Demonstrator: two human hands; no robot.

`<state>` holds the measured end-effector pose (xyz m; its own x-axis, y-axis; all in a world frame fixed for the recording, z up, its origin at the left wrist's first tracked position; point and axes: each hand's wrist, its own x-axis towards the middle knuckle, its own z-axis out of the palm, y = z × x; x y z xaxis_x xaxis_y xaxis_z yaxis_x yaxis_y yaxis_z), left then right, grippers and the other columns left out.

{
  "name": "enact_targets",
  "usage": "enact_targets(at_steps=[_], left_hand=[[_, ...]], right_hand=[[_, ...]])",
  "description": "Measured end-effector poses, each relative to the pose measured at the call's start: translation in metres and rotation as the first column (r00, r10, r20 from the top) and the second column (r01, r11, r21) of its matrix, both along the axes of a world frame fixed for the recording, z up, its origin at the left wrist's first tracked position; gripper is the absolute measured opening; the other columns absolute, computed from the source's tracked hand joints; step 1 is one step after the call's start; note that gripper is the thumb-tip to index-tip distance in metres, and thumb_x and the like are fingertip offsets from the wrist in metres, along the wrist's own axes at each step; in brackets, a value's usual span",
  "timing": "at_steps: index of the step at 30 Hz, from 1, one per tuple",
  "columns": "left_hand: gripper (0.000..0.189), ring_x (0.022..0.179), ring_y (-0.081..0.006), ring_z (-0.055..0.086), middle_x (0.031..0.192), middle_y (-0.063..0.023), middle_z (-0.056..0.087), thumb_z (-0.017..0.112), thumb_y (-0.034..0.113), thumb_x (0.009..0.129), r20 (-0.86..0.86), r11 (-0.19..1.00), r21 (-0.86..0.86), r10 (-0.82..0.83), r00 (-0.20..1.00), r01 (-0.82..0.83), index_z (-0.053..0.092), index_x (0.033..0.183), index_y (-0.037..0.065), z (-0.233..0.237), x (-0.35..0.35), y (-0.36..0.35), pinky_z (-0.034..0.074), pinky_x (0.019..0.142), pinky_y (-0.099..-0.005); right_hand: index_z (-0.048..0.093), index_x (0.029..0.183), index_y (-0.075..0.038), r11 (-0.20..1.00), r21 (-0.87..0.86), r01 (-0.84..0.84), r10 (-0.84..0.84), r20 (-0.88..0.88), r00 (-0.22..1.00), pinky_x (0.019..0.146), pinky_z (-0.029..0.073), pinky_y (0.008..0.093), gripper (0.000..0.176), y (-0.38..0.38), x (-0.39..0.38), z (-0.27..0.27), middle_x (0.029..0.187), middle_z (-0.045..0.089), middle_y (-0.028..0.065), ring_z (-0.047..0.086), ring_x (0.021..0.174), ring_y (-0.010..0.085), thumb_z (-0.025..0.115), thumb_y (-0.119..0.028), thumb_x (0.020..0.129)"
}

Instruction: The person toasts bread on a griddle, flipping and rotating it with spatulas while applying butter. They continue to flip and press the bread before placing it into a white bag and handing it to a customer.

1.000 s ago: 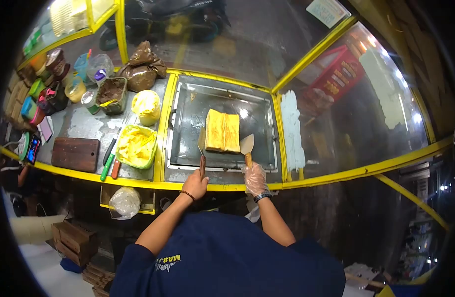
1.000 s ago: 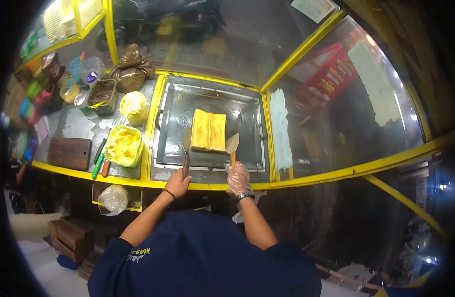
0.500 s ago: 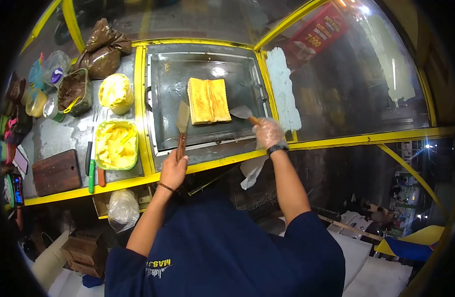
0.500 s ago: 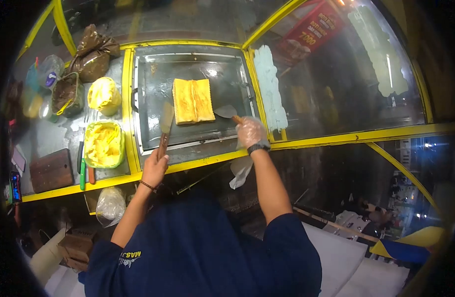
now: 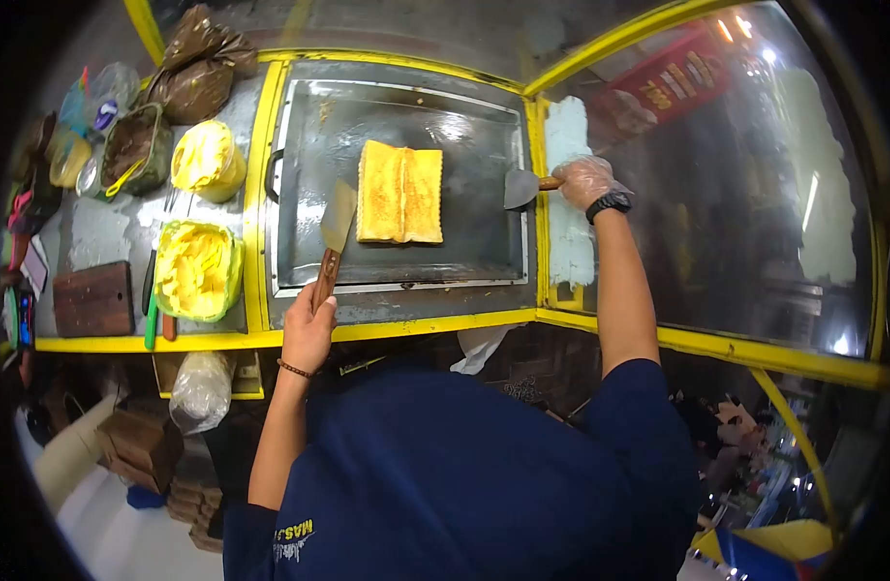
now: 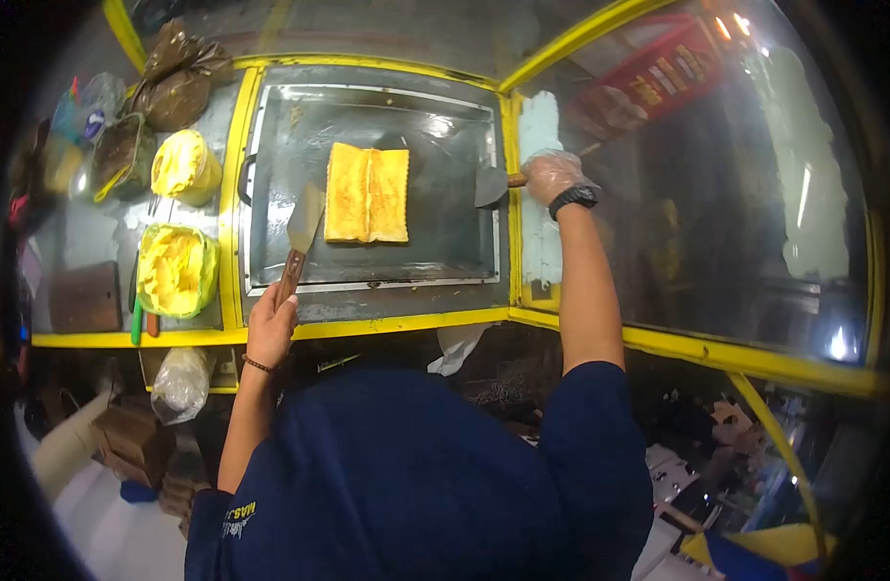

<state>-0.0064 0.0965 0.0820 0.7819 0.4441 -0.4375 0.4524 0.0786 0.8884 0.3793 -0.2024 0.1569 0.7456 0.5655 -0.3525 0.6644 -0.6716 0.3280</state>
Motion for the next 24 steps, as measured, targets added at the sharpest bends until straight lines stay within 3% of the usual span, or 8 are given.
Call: enact_targets(at_steps=[5,8,12,15,16,20,23,24], left_hand=[[0.019,0.057,-0.0108,0.049,0.063,-0.0031,0.051,0.054,0.011,0.090,-0.013,0.999,0.021,0.037,0.999,-0.037,0.057,0.103,-0.002,-0.003,0.005,-0.013,0.041,0.053,-0.0288],[0.019,0.057,-0.0116,0.050,0.063,-0.0045,0.052,0.054,0.012,0.090,-0.029,0.998,0.010,0.058,0.998,-0.057,0.057,0.103,-0.002,-0.002,0.011,-0.022,0.041,0.054,-0.0293],[0.019,0.057,-0.0118,0.050,0.063,-0.0048,0.052,0.055,0.012,0.090,-0.019,0.996,0.039,0.087,0.996,-0.086,0.057,0.102,-0.002,-0.004,0.014,-0.022,0.041,0.054,-0.0297],[0.018,0.057,-0.0118,0.050,0.063,-0.0048,0.052,0.055,0.012,0.090,-0.030,0.995,-0.009,0.096,0.995,-0.097,0.058,0.100,-0.002,-0.008,0.015,-0.022,0.042,0.053,-0.0299],[0.018,0.057,-0.0117,0.050,0.063,-0.0047,0.052,0.055,0.012,0.089,-0.024,0.995,-0.021,0.098,0.995,-0.098,0.058,0.100,-0.002,-0.012,0.015,-0.022,0.042,0.053,-0.0299],[0.017,0.056,-0.0111,0.050,0.063,-0.0040,0.052,0.055,0.013,0.089,-0.017,0.995,0.031,0.092,0.996,-0.091,0.058,0.098,-0.002,-0.014,0.015,-0.023,0.042,0.053,-0.0293],[0.017,0.056,-0.0114,0.051,0.063,-0.0037,0.052,0.056,0.013,0.089,-0.046,0.992,-0.037,0.123,0.991,-0.124,0.057,0.096,-0.002,-0.005,0.015,-0.023,0.042,0.053,-0.0293],[0.017,0.056,-0.0115,0.051,0.063,-0.0038,0.053,0.056,0.013,0.089,-0.054,0.991,-0.051,0.123,0.991,-0.126,0.058,0.095,-0.002,-0.006,0.015,-0.022,0.042,0.053,-0.0294]], right_hand=[[0.071,0.093,-0.019,0.974,0.221,-0.057,0.083,-0.109,0.991,0.079,0.047,0.0428,0.018,0.046,0.007,-0.015,0.088,0.068,0.0101,0.063,0.089,0.0295,0.059,-0.023,0.080],[0.073,0.092,-0.016,0.940,0.265,-0.216,0.238,-0.051,0.970,0.082,0.048,0.0412,0.022,0.085,0.012,-0.014,0.094,0.069,0.0114,0.065,0.092,0.0274,0.059,-0.032,0.085],[0.072,0.096,-0.008,0.991,-0.039,-0.124,0.126,0.033,0.992,0.086,0.048,0.0387,0.024,0.080,0.030,0.025,0.097,0.069,0.0136,0.065,0.096,0.0268,0.059,-0.024,0.084],[0.071,0.098,-0.005,0.995,-0.097,-0.027,0.031,0.039,0.999,0.088,0.048,0.0382,0.026,0.049,0.041,0.027,0.099,0.068,0.0144,0.064,0.099,0.0279,0.057,-0.022,0.084],[0.071,0.101,-0.010,0.990,-0.133,-0.047,0.055,0.055,0.997,0.090,0.047,0.0388,0.026,0.039,0.046,0.017,0.103,0.068,0.0130,0.064,0.101,0.0279,0.055,-0.021,0.084],[0.071,0.098,-0.019,0.999,0.047,-0.017,0.016,0.026,1.000,0.089,0.046,0.0403,0.025,0.019,0.050,-0.005,0.102,0.068,0.0108,0.062,0.100,0.0285,0.054,-0.023,0.081],[0.071,0.098,-0.021,0.999,0.038,0.037,-0.036,-0.027,0.999,0.088,0.046,0.0410,0.025,0.057,0.031,0.003,0.102,0.068,0.0099,0.063,0.099,0.0277,0.056,-0.027,0.079],[0.071,0.098,-0.021,0.995,0.100,0.024,-0.021,-0.023,1.000,0.084,0.047,0.0429,0.026,0.064,0.042,-0.021,0.099,0.068,0.0095,0.064,0.095,0.0278,0.057,-0.030,0.078]])
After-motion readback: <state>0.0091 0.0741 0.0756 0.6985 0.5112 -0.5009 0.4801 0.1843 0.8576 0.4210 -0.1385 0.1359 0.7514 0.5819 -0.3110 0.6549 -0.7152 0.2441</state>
